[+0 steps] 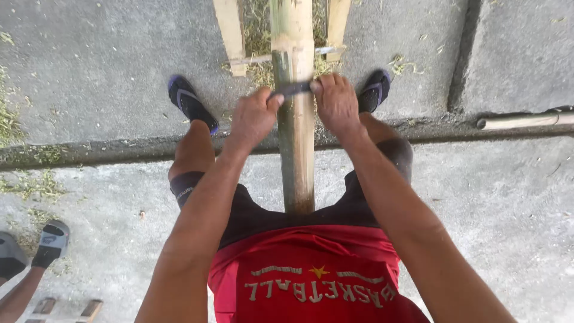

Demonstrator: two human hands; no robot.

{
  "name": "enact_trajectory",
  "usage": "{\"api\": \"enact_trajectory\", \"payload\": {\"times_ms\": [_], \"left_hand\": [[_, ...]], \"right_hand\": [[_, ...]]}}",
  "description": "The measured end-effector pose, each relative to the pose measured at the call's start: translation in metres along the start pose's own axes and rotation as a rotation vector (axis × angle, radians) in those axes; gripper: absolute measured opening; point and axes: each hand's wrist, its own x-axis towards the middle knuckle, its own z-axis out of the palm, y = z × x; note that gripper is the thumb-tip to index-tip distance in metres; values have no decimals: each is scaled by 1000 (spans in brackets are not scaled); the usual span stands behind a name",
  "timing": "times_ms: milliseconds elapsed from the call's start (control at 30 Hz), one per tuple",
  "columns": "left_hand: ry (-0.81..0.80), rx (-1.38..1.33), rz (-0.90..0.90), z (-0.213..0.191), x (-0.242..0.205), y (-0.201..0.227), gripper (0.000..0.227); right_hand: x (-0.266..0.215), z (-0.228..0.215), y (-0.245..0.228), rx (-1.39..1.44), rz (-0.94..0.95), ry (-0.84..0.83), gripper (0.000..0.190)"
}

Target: Shaving the outer skin of a bamboo pole using a curved blade while sitting.

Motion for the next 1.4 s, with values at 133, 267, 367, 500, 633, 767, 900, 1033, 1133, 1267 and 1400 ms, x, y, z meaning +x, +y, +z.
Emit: {"api": "enact_trajectory", "payload": {"times_ms": [133,267,367,500,633,767,900,1033,1133,1267,1400], "left_hand": [[10,206,-27,22,-34,-17,33],[43,159,79,5,-10,-17,33],[73,126,77,-5,10,-10,33],[28,136,29,-1,-9,-9,34],[-87,223,23,40,-53,-39,33],[-11,208,87,38,-45,-37,36],[-36,130,-30,14,-17,-17,34],[86,83,-13,32,-40,-25,34],[100,166,92,77,-84,-58,36],[60,154,88,93,-105,-60,35],[5,67,-80,58,-72,-33,34]], "right_hand": [[-53,19,-2,26,-38,93,36],[-27,5,-9,88,21,26,39],[-2,-6,-13,46,79,-63,44],[-12,-4,-17,43,110,-140,42],[-93,28,-10,91,29,77,34],[-75,30,0,31,-21,61,29],[-11,-10,-18,40,-16,28,34],[-52,2,-18,57,158,-218,35],[-122,30,-5,70,21,3,32],[-151,37,1,62,22,8,32],[-93,59,25,-15,-78,39,33]]}}
